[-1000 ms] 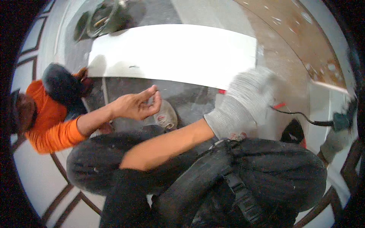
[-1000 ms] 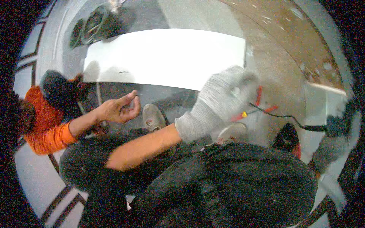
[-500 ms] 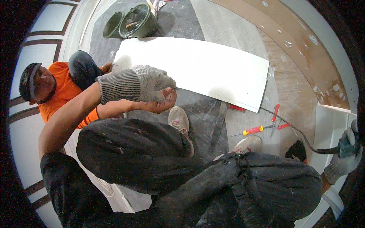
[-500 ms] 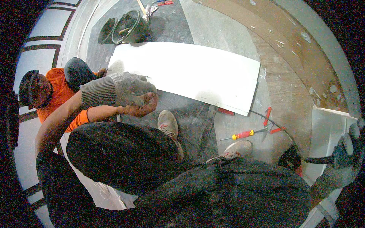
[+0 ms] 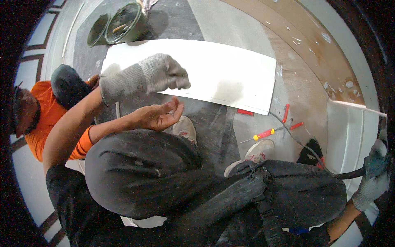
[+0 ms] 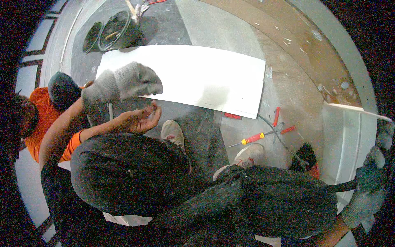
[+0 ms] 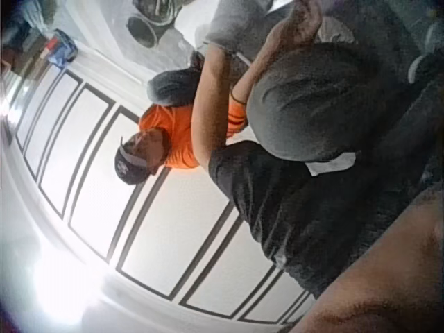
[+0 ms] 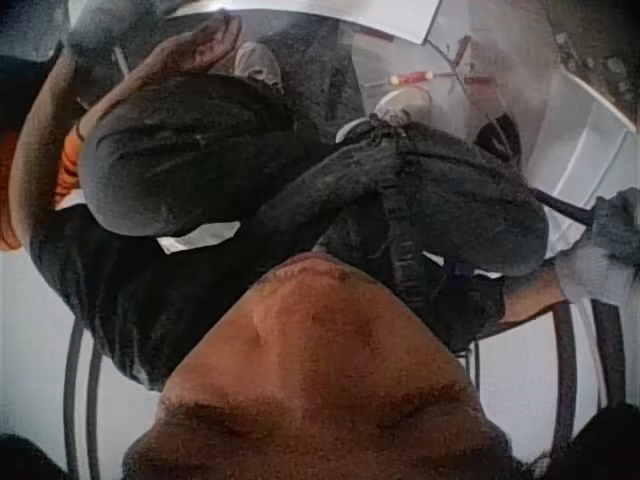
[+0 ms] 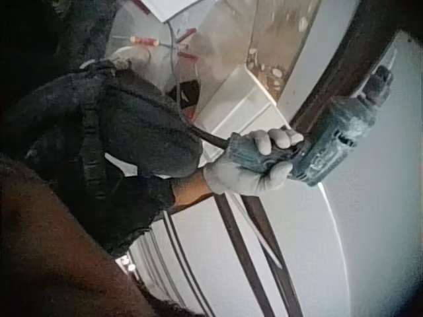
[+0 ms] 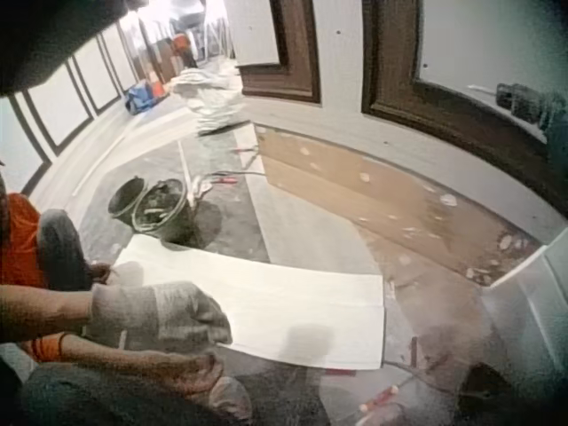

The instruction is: The person uses a drill to make holes in a white board and then uses a screwdriver to drive screws into the wall to secure it.

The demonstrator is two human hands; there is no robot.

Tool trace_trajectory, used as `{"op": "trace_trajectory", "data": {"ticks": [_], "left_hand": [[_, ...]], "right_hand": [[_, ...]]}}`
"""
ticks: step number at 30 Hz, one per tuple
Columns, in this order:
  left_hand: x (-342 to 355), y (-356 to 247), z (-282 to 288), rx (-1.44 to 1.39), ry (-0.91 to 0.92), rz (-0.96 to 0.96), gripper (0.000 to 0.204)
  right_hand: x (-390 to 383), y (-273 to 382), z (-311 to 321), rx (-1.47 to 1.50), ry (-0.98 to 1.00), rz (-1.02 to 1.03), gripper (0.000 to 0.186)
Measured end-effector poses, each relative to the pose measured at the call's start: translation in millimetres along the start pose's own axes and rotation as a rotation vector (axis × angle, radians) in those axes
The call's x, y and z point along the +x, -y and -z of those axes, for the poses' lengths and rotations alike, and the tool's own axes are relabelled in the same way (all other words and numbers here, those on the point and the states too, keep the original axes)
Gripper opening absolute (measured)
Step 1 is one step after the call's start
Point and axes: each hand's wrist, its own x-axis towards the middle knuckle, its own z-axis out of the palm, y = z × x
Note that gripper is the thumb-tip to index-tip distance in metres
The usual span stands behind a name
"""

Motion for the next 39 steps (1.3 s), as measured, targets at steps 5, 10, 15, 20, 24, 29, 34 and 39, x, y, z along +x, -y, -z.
{"op": "trace_trajectory", "data": {"ticks": [5,10,15,20,24,29,34,39], "left_hand": [[93.1,-42.3,16.3,-0.372,-0.122,-0.064,0.044],[198.3,-66.0,-23.3,-0.677,-0.07,-0.021,0.046],[262.9,-69.9,-110.2,-0.669,-0.532,-0.489,0.032],[270.8,-110.2,-246.5,-1.98,-0.526,-0.504,0.02],[266.7,-113.1,-271.2,-2.794,-0.067,-0.319,0.026],[249.8,-134.9,-235.4,-2.814,-0.166,-0.064,0.032],[263.9,-122.6,-256.4,-2.899,-0.301,-0.05,0.034],[264.2,-123.5,-257.1,-2.887,-0.358,0.07,0.034]], "right_hand": [[-42.4,-0.9,-10.7,-0.209,-0.118,0.076,0.056],[-59.7,-43.6,-14.4,-0.834,-0.431,0.076,0.06],[-36.8,-84.3,-26.9,-1.036,-0.371,-0.155,0.058],[-30.1,-104.2,-9.6,-1.075,-0.381,-0.225,0.056],[-28.3,-110.8,-1.3,-1.155,-0.38,-0.431,0.061],[-33.9,-134.3,0.5,-1.264,-0.386,-0.429,0.06],[-29.3,-143.2,6.8,-1.164,-0.44,-0.426,0.059],[-25.7,-144.7,3.1,-1.209,-0.425,-0.467,0.061]]}}
